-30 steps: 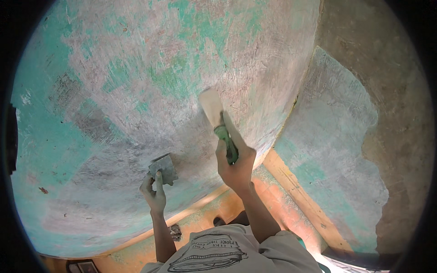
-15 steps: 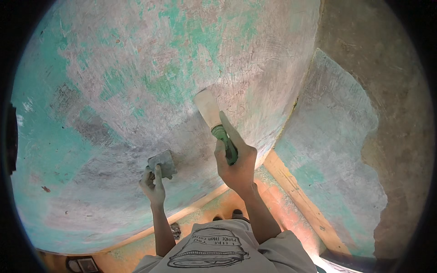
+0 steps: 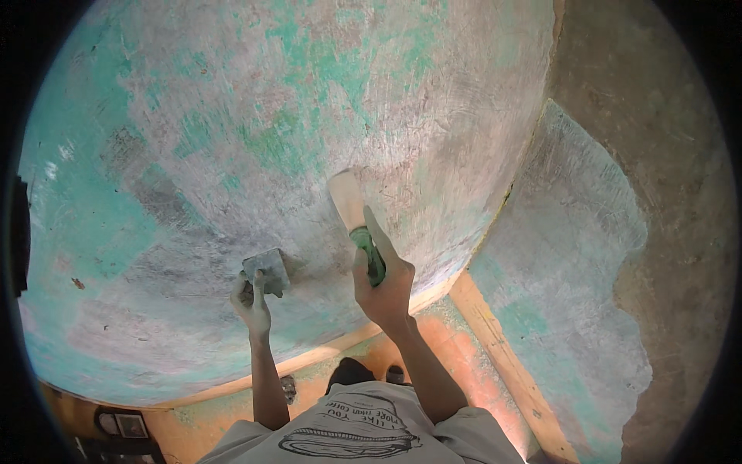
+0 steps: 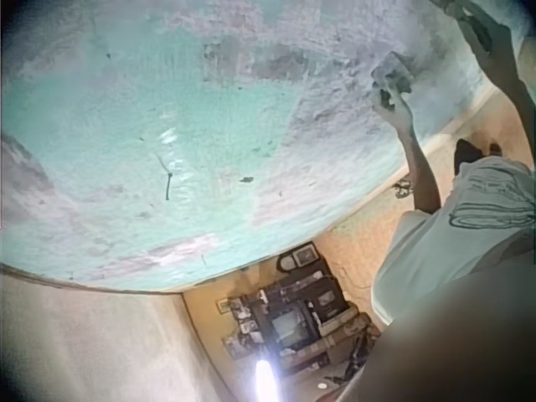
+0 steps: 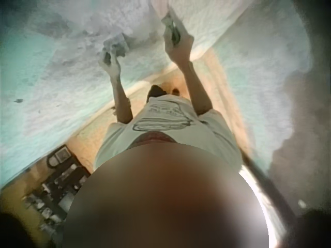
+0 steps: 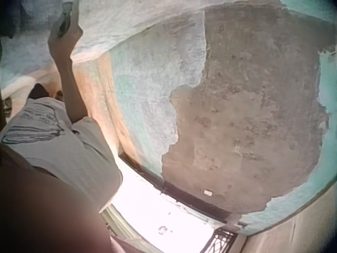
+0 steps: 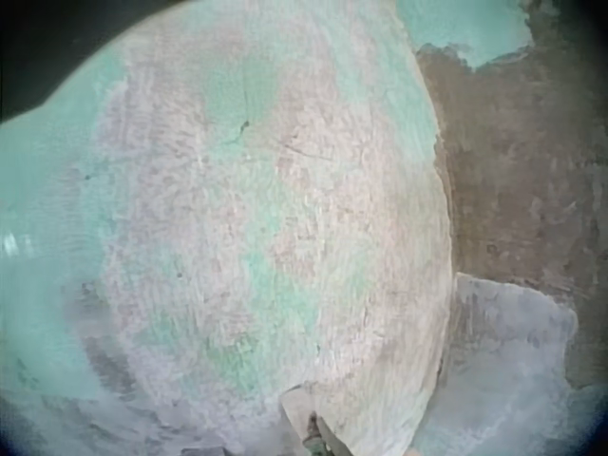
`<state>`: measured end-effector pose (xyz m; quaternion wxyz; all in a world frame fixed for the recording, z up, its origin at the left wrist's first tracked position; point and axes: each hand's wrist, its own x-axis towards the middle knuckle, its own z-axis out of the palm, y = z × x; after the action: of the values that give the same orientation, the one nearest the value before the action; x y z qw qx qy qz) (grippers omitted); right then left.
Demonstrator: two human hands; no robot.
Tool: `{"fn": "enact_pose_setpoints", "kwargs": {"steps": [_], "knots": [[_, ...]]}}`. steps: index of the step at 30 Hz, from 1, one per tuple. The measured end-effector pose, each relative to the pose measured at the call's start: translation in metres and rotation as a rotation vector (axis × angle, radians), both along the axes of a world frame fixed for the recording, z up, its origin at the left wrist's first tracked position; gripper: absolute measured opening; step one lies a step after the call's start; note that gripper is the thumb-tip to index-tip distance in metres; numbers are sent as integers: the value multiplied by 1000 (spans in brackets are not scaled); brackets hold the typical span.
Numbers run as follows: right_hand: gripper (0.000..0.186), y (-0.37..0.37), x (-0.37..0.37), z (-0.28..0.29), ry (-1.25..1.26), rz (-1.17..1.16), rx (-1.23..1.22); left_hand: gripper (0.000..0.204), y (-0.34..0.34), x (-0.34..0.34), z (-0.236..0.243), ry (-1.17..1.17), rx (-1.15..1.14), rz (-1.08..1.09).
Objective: Patching and smoothing a wall using a putty knife and a hawk.
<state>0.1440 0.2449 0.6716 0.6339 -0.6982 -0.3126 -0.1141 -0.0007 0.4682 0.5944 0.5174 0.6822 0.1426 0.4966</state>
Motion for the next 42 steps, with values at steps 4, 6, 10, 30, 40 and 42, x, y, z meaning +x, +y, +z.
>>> {"fn": "enact_pose_setpoints", "kwargs": {"steps": [4,6,10,30,40,42], "knots": [[56,6,1,16,-70,-44,83,20,-3,2,-4,13,2,0],[56,5,2,25,-118,-58,102,20,-3,1,-5,7,-10,-21],[56,-3,4,11,-81,-41,54,21,-5,2,-4,30,20,14],[53,7,23,32,17,-132,293,18,-4,0,-4,59,38,-29],[50,1,32,44,-55,-144,255,20,-3,2,-6,73,76,-3],[50,2,30,46,-57,-152,276,20,-5,4,-4,53,48,-8]]}}
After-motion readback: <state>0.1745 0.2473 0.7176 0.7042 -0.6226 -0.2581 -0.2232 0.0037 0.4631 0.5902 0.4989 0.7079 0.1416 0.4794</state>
